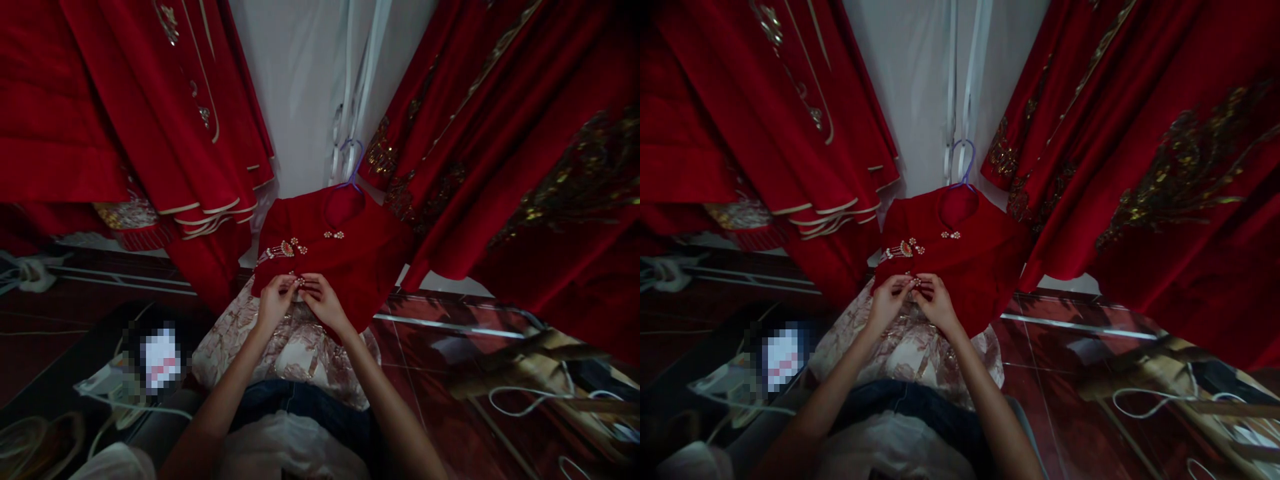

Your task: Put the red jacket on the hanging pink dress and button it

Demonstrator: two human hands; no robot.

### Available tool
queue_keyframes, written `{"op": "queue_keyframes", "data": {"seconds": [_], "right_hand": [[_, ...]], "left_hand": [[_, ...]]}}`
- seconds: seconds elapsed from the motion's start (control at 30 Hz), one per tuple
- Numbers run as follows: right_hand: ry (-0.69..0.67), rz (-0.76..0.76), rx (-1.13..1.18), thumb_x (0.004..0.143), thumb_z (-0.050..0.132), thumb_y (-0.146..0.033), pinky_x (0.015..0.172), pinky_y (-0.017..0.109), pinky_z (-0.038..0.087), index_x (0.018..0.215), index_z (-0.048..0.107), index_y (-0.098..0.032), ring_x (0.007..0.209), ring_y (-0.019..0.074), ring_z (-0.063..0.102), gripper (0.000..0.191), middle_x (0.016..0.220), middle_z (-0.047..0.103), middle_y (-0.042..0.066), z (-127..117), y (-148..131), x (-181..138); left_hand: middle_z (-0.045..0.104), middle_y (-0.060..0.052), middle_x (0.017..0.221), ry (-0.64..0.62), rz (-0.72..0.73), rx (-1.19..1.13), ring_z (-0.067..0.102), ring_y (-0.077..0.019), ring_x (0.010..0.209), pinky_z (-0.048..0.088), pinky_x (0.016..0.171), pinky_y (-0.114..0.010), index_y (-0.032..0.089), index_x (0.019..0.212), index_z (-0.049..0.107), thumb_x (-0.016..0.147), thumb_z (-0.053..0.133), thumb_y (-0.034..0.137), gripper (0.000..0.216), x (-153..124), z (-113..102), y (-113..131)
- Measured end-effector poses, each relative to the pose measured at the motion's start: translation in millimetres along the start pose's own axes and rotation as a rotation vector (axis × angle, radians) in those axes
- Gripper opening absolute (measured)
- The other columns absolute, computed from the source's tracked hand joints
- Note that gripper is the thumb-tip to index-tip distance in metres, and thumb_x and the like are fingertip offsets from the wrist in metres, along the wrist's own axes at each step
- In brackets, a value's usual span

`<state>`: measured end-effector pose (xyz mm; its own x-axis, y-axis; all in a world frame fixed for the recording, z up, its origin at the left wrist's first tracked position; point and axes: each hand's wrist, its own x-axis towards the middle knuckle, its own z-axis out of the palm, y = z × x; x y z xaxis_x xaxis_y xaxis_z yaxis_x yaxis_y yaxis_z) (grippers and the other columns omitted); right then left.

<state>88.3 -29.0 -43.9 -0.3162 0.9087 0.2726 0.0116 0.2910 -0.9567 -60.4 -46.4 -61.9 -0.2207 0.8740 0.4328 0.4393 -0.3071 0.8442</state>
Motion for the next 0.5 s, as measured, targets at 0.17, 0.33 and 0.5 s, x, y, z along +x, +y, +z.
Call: {"op": "queue_keyframes", "data": {"seconds": [0.17,0.33,0.5], "right_hand": [[0.026,0.055,0.082,0.076,0.066,-0.026,0.088,0.032,0.054,0.109,0.055,-0.022,0.102,0.0159,0.062,0.036,0.114,0.060,0.007,2,0,-4],[0.032,0.045,0.148,0.074,0.067,-0.027,0.092,0.034,0.051,0.105,0.057,-0.021,0.098,0.0154,0.062,0.033,0.108,0.063,0.006,1,-5,-3],[0.038,0.046,0.159,0.072,0.068,-0.029,0.089,0.034,0.050,0.102,0.058,-0.021,0.093,0.0156,0.061,0.033,0.104,0.063,0.005,3,-5,-4]], "left_hand": [[0.071,-0.006,0.087,0.037,-0.070,-0.015,0.069,-0.0177,0.080,0.055,0.076,-0.031,0.018,0.089,0.066,0.081,0.063,0.036,0.020,-3,-3,-1],[0.071,-0.004,0.079,-0.015,-0.042,0.046,0.068,-0.0173,0.073,0.054,0.072,-0.030,0.018,0.084,0.064,0.078,0.067,0.038,0.021,10,-9,10],[0.070,-0.004,0.080,-0.046,-0.059,0.080,0.067,-0.0171,0.074,0.054,0.074,-0.031,0.018,0.082,0.062,0.078,0.063,0.032,0.014,9,-13,17]]}}
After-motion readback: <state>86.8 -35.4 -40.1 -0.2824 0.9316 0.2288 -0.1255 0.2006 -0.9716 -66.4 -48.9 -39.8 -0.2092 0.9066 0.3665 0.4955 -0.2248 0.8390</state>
